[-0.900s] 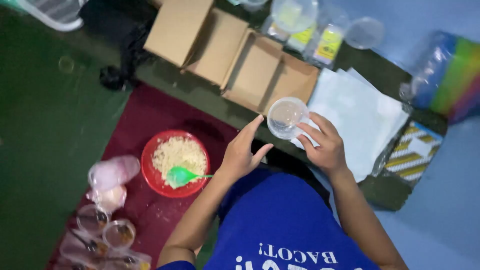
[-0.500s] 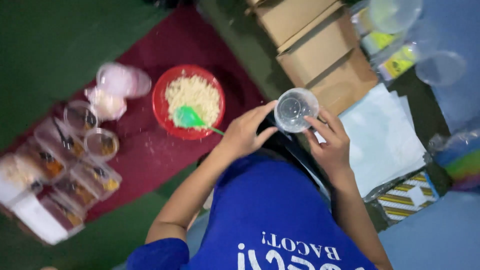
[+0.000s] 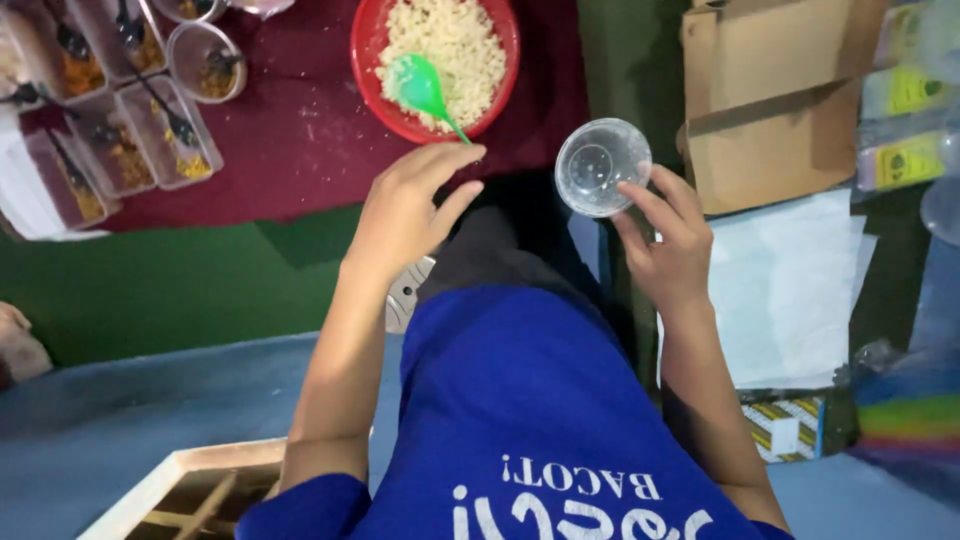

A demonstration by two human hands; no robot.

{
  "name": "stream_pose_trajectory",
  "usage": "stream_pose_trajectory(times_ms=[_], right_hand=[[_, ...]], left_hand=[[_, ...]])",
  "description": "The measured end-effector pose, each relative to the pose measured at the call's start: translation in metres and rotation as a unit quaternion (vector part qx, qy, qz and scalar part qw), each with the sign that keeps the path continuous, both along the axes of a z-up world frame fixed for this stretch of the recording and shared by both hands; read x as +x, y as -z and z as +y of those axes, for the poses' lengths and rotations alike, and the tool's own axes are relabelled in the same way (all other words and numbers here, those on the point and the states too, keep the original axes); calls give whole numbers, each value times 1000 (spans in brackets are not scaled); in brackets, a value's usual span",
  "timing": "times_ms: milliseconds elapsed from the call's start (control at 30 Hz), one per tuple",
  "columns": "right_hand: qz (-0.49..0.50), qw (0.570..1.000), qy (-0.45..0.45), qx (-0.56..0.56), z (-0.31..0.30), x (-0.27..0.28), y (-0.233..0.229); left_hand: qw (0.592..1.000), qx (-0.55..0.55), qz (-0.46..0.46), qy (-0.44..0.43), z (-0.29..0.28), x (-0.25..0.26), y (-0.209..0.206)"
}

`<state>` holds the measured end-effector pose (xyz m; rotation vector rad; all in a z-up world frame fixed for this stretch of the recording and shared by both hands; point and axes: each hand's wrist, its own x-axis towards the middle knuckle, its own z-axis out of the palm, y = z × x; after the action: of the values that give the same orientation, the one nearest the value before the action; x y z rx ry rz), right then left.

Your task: The person is mixing a white crumbly ingredient in a red bowl using a green plastic spoon.

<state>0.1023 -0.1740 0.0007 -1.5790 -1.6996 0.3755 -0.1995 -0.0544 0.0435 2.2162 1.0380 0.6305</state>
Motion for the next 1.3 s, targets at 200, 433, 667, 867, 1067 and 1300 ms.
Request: stream_pose_trajectory(times_ms=[200,433,667,867,1067,1300], right_hand=[[3,998,-64,7,3,-11,18],[4,996,-86,1,21,-33,17],[16,993,-118,-19,45,-56,27],[14,992,-126,-4,74,-87,27],[17,994,-109,-10,114,-141,25],[13,996,-79,27,175,-214,44]], left_hand=[[996,-45,8,-70,-49,-20,-8],[992,-75,39,-93,-66,-31,-14],[983,-130,24,-129,-64,-56,-15],[980,-147,18,-133,-34,-85,-2],[984,-148,23,-94,24,-122,30],[980,-191,-44,-31,102,-159,36]])
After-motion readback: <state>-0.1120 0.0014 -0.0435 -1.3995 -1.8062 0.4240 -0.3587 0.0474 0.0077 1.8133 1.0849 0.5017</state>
